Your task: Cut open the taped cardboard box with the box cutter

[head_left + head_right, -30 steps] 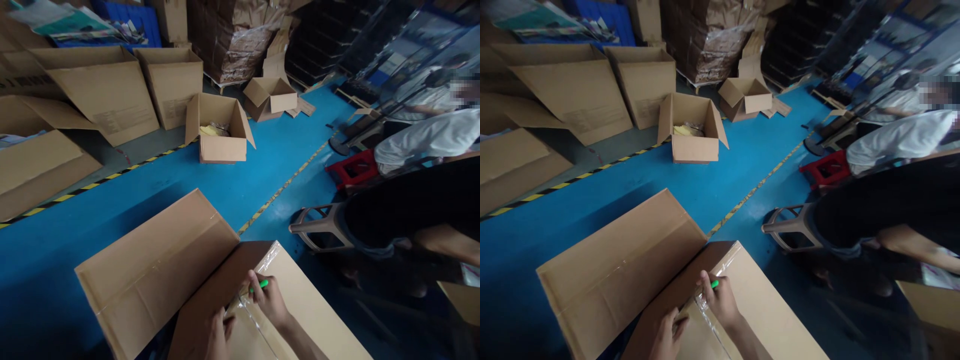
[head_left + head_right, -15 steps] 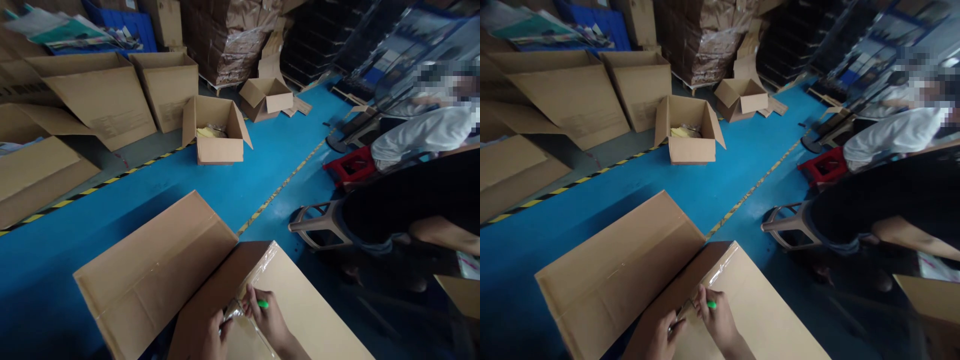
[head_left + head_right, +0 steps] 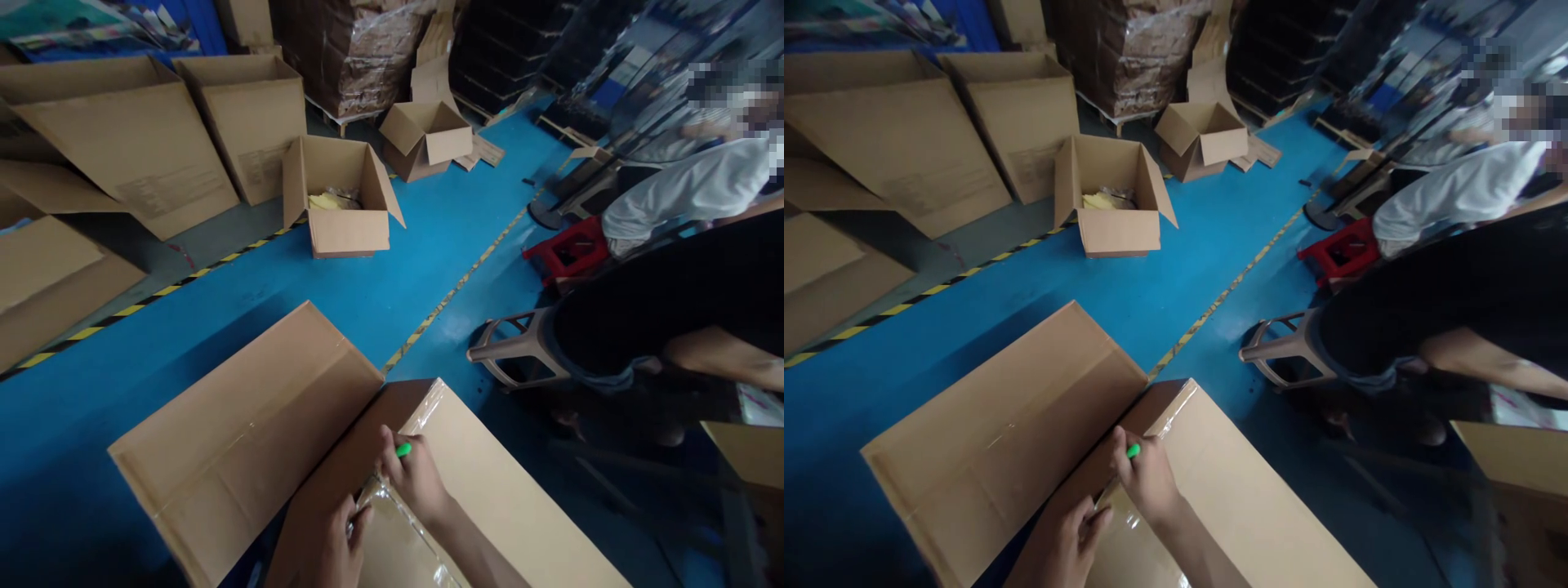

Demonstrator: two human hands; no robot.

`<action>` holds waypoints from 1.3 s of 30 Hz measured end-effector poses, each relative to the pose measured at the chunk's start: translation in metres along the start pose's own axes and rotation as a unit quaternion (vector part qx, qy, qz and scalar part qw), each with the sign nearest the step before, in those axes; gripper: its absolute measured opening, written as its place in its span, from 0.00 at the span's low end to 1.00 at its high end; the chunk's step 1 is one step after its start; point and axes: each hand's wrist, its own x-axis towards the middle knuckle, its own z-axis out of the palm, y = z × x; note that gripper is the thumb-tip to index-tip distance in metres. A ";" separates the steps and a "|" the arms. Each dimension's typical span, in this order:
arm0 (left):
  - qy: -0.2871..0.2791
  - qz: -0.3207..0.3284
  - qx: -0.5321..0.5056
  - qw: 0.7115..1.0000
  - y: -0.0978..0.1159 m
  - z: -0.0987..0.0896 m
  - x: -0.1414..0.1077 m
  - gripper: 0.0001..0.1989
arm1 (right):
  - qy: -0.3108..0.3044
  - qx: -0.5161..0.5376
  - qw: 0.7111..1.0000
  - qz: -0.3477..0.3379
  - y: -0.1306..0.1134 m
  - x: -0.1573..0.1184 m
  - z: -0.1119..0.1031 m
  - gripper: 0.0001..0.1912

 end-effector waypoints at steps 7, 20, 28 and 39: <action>0.142 0.020 0.021 0.989 -0.026 0.036 -0.001 0.26 | -0.066 -0.073 0.995 -0.030 -0.010 0.017 0.003 0.35; 0.054 -0.056 0.053 0.996 -0.017 0.032 0.016 0.28 | 0.004 -0.137 0.982 -0.132 0.046 0.020 0.001 0.28; 0.080 -0.028 0.089 0.992 0.024 0.019 0.008 0.12 | 0.063 -0.222 0.954 -0.191 0.066 0.025 0.021 0.26; -0.031 0.006 -0.011 0.999 0.041 -0.021 0.004 0.19 | 0.160 0.082 0.983 -0.021 0.034 -0.011 -0.021 0.26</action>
